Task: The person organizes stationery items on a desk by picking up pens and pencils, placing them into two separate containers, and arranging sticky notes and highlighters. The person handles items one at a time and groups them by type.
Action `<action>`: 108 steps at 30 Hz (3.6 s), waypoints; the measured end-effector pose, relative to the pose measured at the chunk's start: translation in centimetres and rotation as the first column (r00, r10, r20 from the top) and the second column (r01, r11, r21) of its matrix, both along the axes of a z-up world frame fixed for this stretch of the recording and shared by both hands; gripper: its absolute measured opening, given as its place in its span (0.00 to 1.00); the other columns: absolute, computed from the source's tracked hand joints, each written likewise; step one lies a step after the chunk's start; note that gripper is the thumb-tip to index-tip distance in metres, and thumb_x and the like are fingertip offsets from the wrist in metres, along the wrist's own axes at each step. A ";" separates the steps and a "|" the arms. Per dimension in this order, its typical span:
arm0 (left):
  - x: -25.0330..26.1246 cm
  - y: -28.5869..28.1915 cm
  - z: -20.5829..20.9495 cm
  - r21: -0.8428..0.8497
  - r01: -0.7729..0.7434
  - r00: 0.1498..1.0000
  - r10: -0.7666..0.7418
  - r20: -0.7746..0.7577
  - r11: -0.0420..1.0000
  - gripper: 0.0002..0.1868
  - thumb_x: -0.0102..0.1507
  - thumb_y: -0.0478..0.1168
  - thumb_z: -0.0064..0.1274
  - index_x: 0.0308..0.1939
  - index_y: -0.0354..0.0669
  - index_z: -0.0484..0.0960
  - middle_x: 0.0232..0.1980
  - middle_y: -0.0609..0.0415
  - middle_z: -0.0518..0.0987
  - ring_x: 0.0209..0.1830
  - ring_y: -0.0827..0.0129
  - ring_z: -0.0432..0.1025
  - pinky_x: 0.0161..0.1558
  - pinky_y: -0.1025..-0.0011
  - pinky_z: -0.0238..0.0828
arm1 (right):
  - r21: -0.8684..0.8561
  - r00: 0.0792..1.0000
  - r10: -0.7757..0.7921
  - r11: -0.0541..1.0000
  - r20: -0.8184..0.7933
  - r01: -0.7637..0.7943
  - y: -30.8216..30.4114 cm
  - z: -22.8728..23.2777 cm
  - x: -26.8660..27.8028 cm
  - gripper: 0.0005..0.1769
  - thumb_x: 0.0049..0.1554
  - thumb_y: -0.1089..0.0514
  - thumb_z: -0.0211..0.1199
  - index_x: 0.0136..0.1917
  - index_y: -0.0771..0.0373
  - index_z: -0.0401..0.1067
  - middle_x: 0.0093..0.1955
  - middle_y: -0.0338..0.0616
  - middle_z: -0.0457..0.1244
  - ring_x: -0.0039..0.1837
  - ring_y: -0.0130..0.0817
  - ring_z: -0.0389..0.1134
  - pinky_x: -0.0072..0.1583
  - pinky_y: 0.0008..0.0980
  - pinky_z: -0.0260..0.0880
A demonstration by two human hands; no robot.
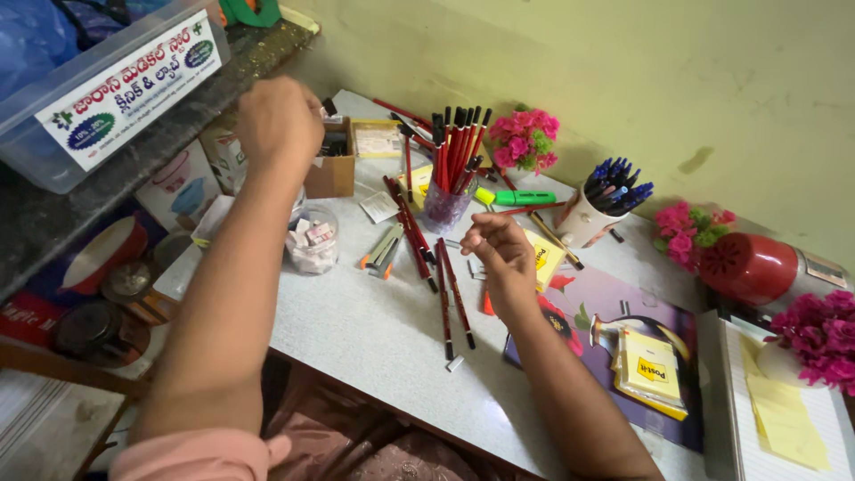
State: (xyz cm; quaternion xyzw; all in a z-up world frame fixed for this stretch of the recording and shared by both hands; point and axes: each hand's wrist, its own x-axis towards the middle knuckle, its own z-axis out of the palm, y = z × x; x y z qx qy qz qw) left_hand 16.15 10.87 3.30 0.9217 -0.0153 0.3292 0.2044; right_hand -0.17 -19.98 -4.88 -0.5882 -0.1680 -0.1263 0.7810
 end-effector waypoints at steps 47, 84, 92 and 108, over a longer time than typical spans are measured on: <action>-9.3 -12.5 -7.8 -0.388 0.726 0.637 -0.768 0.069 0.568 0.08 0.61 0.35 0.61 0.44 0.47 0.89 0.43 0.53 0.83 0.41 0.62 0.79 0.44 0.66 0.76 | 0.094 0.839 0.109 0.993 -0.533 -0.069 -5.0 0.7 1.6 0.11 0.60 0.65 0.58 0.55 0.71 0.73 0.46 0.50 0.68 0.48 0.38 0.70 0.50 0.33 0.71; -6.6 -13.4 -11.7 -0.465 0.726 0.669 -0.678 0.305 0.507 0.44 0.57 0.32 0.64 0.75 0.39 0.60 0.72 0.38 0.67 0.72 0.46 0.65 0.66 0.59 0.69 | -0.237 0.845 -0.324 0.862 0.425 0.449 -2.4 5.2 10.5 0.09 0.67 0.75 0.53 0.60 0.70 0.63 0.52 0.51 0.69 0.55 0.35 0.74 0.53 0.34 0.81; -6.6 -13.6 -11.7 -0.508 0.707 0.673 -0.689 0.268 0.492 0.44 0.57 0.33 0.64 0.75 0.41 0.60 0.72 0.39 0.67 0.71 0.49 0.67 0.63 0.62 0.73 | -0.258 0.787 -0.287 0.836 0.546 0.484 -1.3 8.5 9.6 0.06 0.66 0.71 0.59 0.55 0.66 0.66 0.52 0.48 0.69 0.55 0.35 0.75 0.55 0.34 0.79; -6.2 -13.5 -11.7 -0.519 0.634 0.761 -0.583 0.285 0.573 0.36 0.58 0.27 0.55 0.70 0.37 0.60 0.69 0.41 0.69 0.67 0.54 0.70 0.62 0.65 0.74 | -0.177 0.873 -0.473 0.855 0.118 0.487 -7.9 1.7 11.8 0.10 0.62 0.65 0.59 0.55 0.56 0.73 0.50 0.43 0.68 0.49 0.36 0.69 0.51 0.32 0.70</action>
